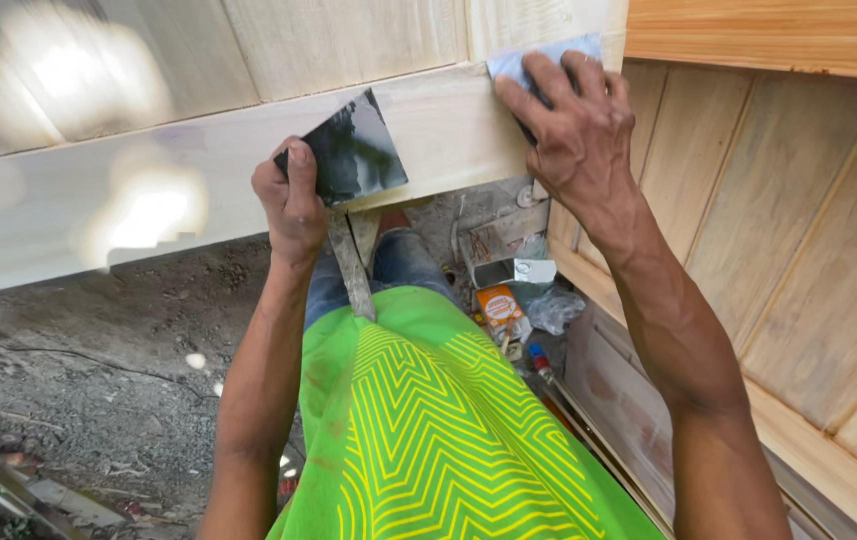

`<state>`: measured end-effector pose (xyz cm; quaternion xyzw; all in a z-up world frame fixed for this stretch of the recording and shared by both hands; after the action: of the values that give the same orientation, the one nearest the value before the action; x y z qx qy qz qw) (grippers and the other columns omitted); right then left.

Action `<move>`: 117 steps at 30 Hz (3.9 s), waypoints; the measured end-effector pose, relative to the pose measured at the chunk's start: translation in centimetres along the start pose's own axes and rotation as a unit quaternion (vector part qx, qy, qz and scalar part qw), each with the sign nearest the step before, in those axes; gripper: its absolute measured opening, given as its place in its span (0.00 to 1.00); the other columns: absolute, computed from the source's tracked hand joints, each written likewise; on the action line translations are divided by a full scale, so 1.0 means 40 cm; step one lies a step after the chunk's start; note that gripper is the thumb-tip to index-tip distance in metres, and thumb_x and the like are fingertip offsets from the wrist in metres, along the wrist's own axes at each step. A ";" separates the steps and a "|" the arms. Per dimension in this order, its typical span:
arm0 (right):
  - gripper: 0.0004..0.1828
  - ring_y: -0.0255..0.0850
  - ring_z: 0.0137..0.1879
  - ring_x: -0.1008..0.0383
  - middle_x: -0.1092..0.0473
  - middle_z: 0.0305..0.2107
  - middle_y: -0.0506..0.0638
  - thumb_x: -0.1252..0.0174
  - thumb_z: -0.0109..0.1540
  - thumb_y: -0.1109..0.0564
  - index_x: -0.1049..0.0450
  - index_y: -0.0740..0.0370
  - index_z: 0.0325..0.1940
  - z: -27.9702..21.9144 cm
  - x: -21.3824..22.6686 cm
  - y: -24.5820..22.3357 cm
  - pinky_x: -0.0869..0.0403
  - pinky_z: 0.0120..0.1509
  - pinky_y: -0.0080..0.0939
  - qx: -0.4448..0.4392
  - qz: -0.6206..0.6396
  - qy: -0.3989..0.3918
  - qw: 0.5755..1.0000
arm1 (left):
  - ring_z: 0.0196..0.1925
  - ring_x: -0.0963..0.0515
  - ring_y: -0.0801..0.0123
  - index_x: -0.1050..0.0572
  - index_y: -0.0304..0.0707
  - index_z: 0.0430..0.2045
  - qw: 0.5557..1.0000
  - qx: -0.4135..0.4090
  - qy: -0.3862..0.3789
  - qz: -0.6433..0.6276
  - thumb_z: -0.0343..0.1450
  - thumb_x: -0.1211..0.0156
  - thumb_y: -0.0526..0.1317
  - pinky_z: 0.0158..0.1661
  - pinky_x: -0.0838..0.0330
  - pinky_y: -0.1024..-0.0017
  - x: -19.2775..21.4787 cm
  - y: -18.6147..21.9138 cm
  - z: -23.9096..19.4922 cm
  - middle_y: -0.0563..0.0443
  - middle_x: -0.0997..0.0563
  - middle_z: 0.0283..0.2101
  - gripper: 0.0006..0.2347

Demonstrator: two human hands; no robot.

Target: The person uses a putty knife to apply a white filler to gaps and holes in a wooden surface, then smooths the filler with a sanding block. The person works along the edges and joints of the wooden panels, repeatedly applying and smoothing the filler.

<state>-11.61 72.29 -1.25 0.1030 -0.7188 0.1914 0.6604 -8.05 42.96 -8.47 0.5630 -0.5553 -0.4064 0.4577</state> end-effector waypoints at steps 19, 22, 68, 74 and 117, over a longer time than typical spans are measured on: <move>0.23 0.52 0.65 0.31 0.30 0.62 0.48 0.33 0.64 0.60 0.22 0.45 0.63 0.007 -0.011 -0.049 0.31 0.63 0.57 -0.043 0.014 -0.025 0.999 | 0.26 0.42 0.77 0.30 0.29 0.25 0.998 0.029 -0.056 0.008 0.82 0.50 0.51 0.28 0.50 0.71 -0.009 0.002 -0.006 0.60 0.38 0.21 0.22; 0.29 0.52 0.64 0.30 0.29 0.62 0.48 0.35 0.58 0.63 0.22 0.44 0.63 -0.010 -0.011 -0.061 0.31 0.63 0.57 -0.033 0.024 -0.048 0.998 | 0.28 0.40 0.77 0.28 0.28 0.27 0.998 0.022 -0.064 0.002 0.82 0.50 0.51 0.29 0.48 0.71 -0.011 0.004 0.000 0.60 0.36 0.22 0.21; 0.23 0.50 0.66 0.34 0.29 0.63 0.46 0.32 0.67 0.61 0.21 0.42 0.65 -0.116 -0.001 0.155 0.33 0.66 0.56 -0.032 -0.015 -0.023 0.999 | 0.29 0.37 0.77 0.23 0.23 0.36 0.998 -0.001 -0.046 0.032 0.82 0.49 0.53 0.28 0.47 0.74 -0.011 0.039 -0.002 0.58 0.34 0.23 0.23; 0.24 0.54 0.67 0.34 0.30 0.64 0.51 0.34 0.62 0.64 0.21 0.49 0.62 -0.113 -0.012 0.159 0.34 0.65 0.58 -0.017 -0.030 0.001 0.999 | 0.23 0.40 0.78 0.24 0.24 0.33 0.997 0.022 -0.056 0.040 0.82 0.50 0.52 0.26 0.50 0.74 -0.002 0.010 -0.004 0.58 0.36 0.21 0.23; 0.19 0.41 0.56 0.23 0.24 0.52 0.56 0.41 0.67 0.65 0.27 0.72 0.63 -0.264 0.115 -0.082 0.24 0.63 0.41 -0.323 0.508 0.114 0.790 | 0.45 0.24 0.77 0.24 0.24 0.57 0.973 0.090 -0.036 -0.208 0.79 0.38 0.39 0.47 0.28 0.79 -0.232 0.151 -0.051 0.53 0.19 0.45 0.16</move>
<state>-1.19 74.12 4.34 -0.5189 -0.6070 0.2664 0.5398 -8.09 52.56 -2.58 0.6903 -0.4764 -0.4606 0.2903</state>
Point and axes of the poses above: each hand's wrist, its own z-axis towards the middle knuckle, its own x-axis out of the back of the hand, y = z × x, the point moved 8 cm from there along z, towards the middle knuckle
